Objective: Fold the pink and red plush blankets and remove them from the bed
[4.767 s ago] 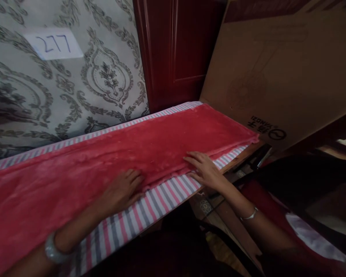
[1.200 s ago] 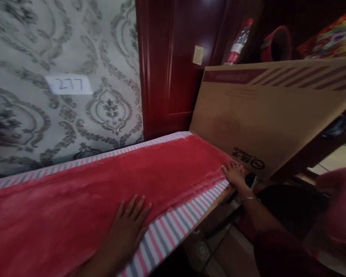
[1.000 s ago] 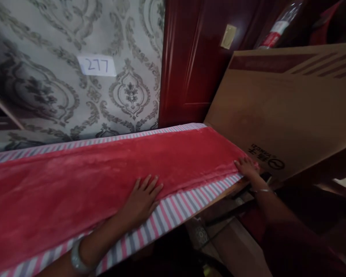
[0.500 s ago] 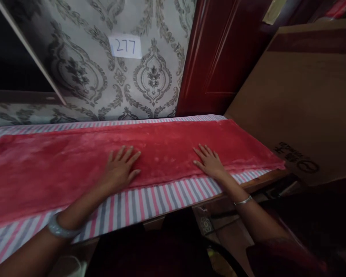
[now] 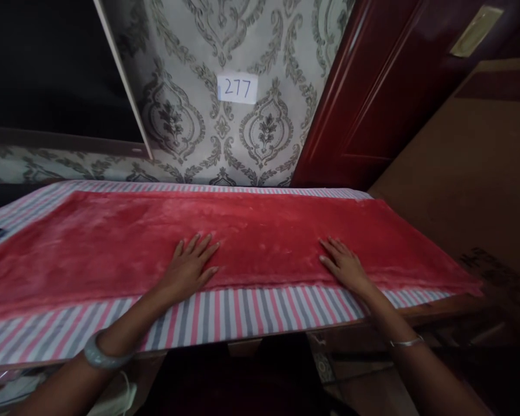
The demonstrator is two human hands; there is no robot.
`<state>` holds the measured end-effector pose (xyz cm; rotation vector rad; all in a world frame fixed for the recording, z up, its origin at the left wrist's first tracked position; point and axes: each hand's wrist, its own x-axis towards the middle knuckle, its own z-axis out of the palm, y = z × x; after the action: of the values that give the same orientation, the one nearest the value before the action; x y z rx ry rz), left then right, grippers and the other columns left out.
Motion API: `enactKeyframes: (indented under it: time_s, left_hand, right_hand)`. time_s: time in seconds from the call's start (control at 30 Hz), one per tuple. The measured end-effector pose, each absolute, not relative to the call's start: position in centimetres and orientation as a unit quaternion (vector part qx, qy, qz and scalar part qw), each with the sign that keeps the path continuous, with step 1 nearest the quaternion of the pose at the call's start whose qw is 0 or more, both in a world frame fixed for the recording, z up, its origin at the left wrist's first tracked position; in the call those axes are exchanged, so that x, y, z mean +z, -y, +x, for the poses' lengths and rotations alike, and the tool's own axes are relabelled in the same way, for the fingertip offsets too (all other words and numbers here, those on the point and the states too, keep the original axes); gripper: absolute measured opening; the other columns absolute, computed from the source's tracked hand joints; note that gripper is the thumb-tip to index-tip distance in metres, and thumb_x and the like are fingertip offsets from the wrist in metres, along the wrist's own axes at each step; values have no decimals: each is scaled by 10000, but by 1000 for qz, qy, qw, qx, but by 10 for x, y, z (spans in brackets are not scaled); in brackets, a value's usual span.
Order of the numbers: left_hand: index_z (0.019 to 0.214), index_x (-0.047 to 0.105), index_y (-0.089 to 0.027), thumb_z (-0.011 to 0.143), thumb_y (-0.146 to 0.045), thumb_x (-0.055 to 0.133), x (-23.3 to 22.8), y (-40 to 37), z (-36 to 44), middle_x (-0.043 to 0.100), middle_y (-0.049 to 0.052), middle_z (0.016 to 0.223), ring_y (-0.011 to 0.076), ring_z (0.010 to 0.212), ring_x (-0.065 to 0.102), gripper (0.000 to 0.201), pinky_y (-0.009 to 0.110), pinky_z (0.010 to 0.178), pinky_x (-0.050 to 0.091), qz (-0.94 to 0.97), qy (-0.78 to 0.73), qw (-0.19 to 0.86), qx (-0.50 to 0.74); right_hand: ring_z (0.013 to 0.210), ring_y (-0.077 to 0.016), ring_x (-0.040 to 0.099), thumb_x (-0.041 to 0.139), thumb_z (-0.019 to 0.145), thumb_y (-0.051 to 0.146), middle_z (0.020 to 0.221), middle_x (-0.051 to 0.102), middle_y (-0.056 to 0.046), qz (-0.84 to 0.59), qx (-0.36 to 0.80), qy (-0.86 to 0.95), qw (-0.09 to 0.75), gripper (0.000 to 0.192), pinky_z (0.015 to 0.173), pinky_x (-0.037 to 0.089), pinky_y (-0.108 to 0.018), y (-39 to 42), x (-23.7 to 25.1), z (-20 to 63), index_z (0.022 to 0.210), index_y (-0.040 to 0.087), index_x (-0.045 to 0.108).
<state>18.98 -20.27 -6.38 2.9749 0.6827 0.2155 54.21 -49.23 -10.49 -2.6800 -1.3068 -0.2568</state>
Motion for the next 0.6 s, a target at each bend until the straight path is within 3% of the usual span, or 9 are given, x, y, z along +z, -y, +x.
enactKeyframes:
  time_s: [0.1, 0.23, 0.37, 0.6]
  left_hand:
    - [1568, 361, -242, 997, -456, 390, -49, 195, 191, 312, 126, 1652, 342, 1529, 247, 610, 629, 1193, 207, 968, -235, 73, 43]
    - [1595, 291, -214, 1007, -489, 361, -25, 172, 196, 263, 150, 1667, 365, 1536, 206, 653, 618, 1196, 192, 962, -259, 61, 55]
    - [1581, 329, -177, 1008, -538, 323, -27, 144, 191, 282, 166, 1659, 420, 1525, 195, 677, 652, 1178, 179, 938, -338, 10, 71]
    - [1547, 411, -227, 992, -543, 323, -56, 130, 180, 332, 146, 1642, 406, 1501, 278, 645, 660, 1143, 256, 922, -375, -30, 86]
  right_hand:
    - [1437, -311, 426, 380, 1017, 443, 1516, 526, -116, -876, -92, 461, 106, 504, 1130, 382, -533, 465, -86, 530, 1446, 250, 559]
    - [1481, -322, 348, 404, 1020, 426, 1595, 423, -98, -846, -106, 506, 133, 524, 1153, 329, -563, 409, -61, 505, 1521, 280, 455]
    - [1513, -333, 273, 421, 1017, 464, 1649, 319, -104, -848, -102, 504, 130, 579, 1163, 288, -586, 370, -62, 492, 1565, 284, 374]
    - [1488, -310, 328, 384, 1022, 486, 1623, 375, -89, -862, -86, 492, 89, 558, 1171, 275, -572, 368, -89, 495, 1538, 279, 427]
